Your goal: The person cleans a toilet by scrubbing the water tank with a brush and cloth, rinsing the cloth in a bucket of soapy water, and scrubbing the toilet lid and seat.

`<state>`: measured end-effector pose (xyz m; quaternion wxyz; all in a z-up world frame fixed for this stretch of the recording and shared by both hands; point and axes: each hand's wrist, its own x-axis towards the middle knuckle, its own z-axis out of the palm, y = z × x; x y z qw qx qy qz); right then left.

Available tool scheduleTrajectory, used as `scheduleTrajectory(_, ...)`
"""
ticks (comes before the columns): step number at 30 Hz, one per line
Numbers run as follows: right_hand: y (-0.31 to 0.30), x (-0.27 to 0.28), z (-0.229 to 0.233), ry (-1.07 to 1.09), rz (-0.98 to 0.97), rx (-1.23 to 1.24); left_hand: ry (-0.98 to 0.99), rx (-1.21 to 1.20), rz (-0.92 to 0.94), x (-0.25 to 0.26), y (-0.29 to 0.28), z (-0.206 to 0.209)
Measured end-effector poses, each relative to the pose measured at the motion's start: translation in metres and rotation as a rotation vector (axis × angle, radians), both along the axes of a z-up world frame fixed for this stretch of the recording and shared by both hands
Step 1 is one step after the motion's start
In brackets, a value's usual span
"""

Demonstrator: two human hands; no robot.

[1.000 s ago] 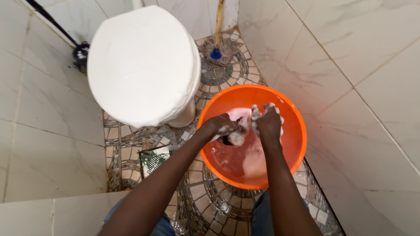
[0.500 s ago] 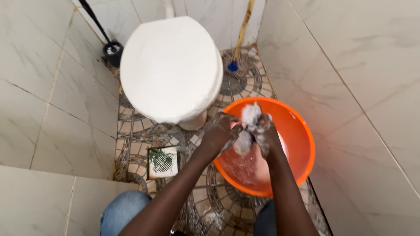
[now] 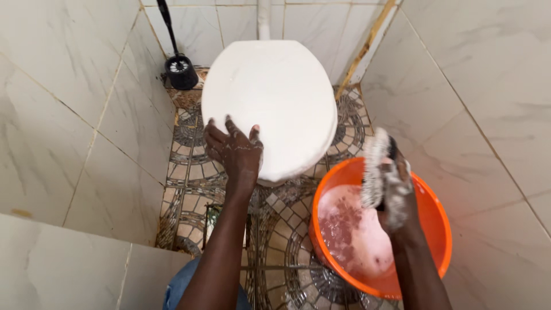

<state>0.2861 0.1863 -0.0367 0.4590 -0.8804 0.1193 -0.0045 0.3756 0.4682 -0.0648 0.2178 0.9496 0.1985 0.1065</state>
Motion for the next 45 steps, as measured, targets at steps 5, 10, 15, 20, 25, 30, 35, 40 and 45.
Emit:
scheduleTrajectory(5, 0.087, 0.027, -0.016, 0.146, 0.117, -0.056, 0.003, -0.223, 0.181, 0.029, 0.024, -0.02)
scheduleTrajectory(10, 0.107, 0.112, -0.047, -0.138, 0.509, -0.742, -0.058, -0.26, 0.202, 0.037, 0.035, -0.029)
scheduleTrajectory(15, 0.104, 0.188, -0.01, -0.318, 0.288, -0.85, -0.294, -0.336, 0.113, 0.031, 0.039, -0.035)
scheduleTrajectory(20, 0.146, 0.081, -0.03, -0.327, 0.593, -0.984, -0.286, -0.378, 0.147, 0.033, 0.041, -0.039)
scheduleTrajectory(25, 0.115, 0.153, -0.016, 0.242, 0.455, -0.76, -0.281, -0.401, 0.207, 0.027, 0.036, -0.036)
scheduleTrajectory(30, 0.113, 0.158, -0.043, -0.124, 0.398, -0.857, -0.044, -0.716, 0.255, 0.014, 0.032, -0.017)
scheduleTrajectory(35, 0.127, 0.117, -0.069, -0.134, 0.627, -0.801, -0.126, -0.844, 0.237, 0.012, 0.034, -0.004)
scheduleTrajectory(40, 0.083, 0.174, -0.029, -0.135, 0.371, -0.832, -0.169, -0.883, 0.203, -0.002, 0.028, 0.004)
scheduleTrajectory(45, 0.107, 0.119, -0.017, 0.227, 0.371, -0.64, -0.183, -0.908, 0.282, 0.006, 0.021, 0.003)
